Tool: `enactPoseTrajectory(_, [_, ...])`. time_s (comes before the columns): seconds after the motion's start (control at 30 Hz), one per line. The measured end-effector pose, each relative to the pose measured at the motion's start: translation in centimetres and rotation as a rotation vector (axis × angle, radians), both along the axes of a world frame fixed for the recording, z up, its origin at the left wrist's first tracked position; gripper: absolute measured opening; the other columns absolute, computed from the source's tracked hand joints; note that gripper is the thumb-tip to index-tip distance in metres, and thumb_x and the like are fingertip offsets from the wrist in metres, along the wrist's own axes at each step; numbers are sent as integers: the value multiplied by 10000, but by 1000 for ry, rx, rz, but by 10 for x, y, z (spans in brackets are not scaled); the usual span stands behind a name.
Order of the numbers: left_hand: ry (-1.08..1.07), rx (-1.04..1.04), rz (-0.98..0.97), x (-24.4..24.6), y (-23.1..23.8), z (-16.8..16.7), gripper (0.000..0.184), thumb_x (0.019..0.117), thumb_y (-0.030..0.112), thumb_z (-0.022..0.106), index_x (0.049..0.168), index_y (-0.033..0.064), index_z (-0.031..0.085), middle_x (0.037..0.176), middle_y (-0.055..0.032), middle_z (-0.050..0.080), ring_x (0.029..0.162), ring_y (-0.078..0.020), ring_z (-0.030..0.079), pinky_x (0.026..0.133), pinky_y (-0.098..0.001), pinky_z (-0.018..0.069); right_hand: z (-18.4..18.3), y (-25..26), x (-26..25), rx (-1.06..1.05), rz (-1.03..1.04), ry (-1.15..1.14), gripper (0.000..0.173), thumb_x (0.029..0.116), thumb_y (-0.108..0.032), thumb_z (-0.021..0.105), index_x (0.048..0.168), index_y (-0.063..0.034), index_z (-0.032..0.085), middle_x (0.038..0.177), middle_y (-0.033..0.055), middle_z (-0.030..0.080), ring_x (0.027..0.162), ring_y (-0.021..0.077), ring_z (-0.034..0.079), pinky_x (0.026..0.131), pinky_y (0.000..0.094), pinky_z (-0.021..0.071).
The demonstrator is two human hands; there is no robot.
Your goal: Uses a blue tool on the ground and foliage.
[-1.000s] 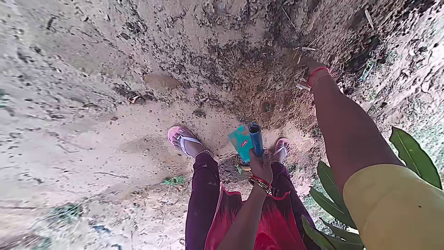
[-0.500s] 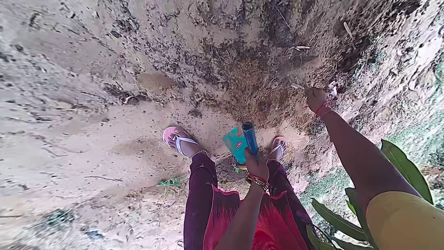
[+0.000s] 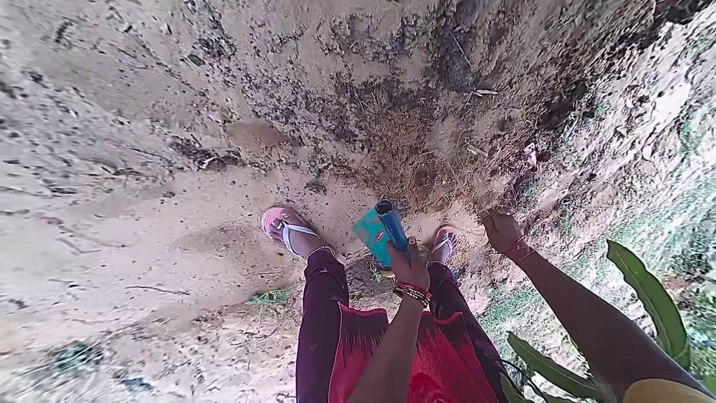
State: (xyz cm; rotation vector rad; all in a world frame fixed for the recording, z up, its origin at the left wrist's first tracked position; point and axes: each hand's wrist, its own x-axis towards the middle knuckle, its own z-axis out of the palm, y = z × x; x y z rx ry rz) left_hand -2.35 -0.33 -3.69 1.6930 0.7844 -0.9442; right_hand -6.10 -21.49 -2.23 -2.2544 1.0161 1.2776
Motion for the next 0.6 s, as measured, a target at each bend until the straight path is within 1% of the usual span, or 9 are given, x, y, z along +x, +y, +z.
enactPoseTrajectory(0.1, [-10,11,26,2,0,1,433,1060,122,465,1368,-174,400,1044,-202,629,938,-141,630,883,-294,510,24,-45,-65,-343,-100,300,489,1139,-233,286,1314,148,537,1195,396,633,1175,539,622,981,646,457])
enactPoseTrajectory(0.13, [-8,14,34,2,0,2,429,1060,121,466,1368,-171,403,1044,-203,630,934,-142,632,878,-298,512,28,-66,-96,-514,-204,370,498,1131,-275,347,1442,96,463,1358,398,553,1293,530,552,1047,650,425])
enactPoseTrajectory(0.2, [-25,7,57,5,-3,1,441,1056,132,465,1369,-173,405,1061,-220,636,955,-163,640,885,-318,519,27,-91,-132,-654,-312,399,746,1029,-274,594,1623,-10,229,1640,353,212,1503,523,276,1157,709,248])
enactPoseTrajectory(0.27, [-3,-22,45,5,-3,2,470,1060,143,461,1399,-171,379,1121,-261,626,1023,-219,644,933,-362,518,21,-63,-122,-449,-179,376,963,937,-279,734,1647,-17,138,1693,316,51,1560,511,122,1192,721,168])
enactPoseTrajectory(0.37, [17,-40,-53,8,-6,4,477,1063,165,461,1400,-166,396,1069,-246,662,998,-261,663,929,-416,523,0,24,-70,201,-37,87,965,853,-265,819,1585,65,285,1658,286,260,1549,438,247,1222,599,258])
enactPoseTrajectory(0.43, [54,-56,-118,18,-7,5,440,1079,181,456,1374,-145,432,981,-199,680,921,-259,675,874,-440,537,-14,92,-46,501,-184,-266,820,772,-139,819,1455,137,459,1502,320,483,1440,401,445,1202,521,346])
enactPoseTrajectory(0.5, [124,-85,-160,24,-6,7,428,1097,205,453,1380,-116,438,965,-174,684,902,-242,677,864,-426,537,-14,144,-25,486,-347,-321,511,900,-86,687,1322,158,536,1181,290,669,1114,306,672,1005,425,517])
enactPoseTrajectory(0.53, [142,-94,-163,26,-6,6,444,1097,203,459,1410,-109,415,1022,-189,680,946,-237,681,894,-407,537,-15,159,-12,411,-416,-247,404,993,-91,597,1294,173,547,1099,304,680,1019,314,692,948,425,530])
enactPoseTrajectory(0.6, [141,-102,-150,26,-4,2,560,1077,182,509,1508,-103,292,1299,-285,587,1165,-301,621,1027,-423,485,-3,169,33,362,-425,80,440,1098,-131,455,1424,165,463,1259,362,624,1147,407,657,1053,483,471])
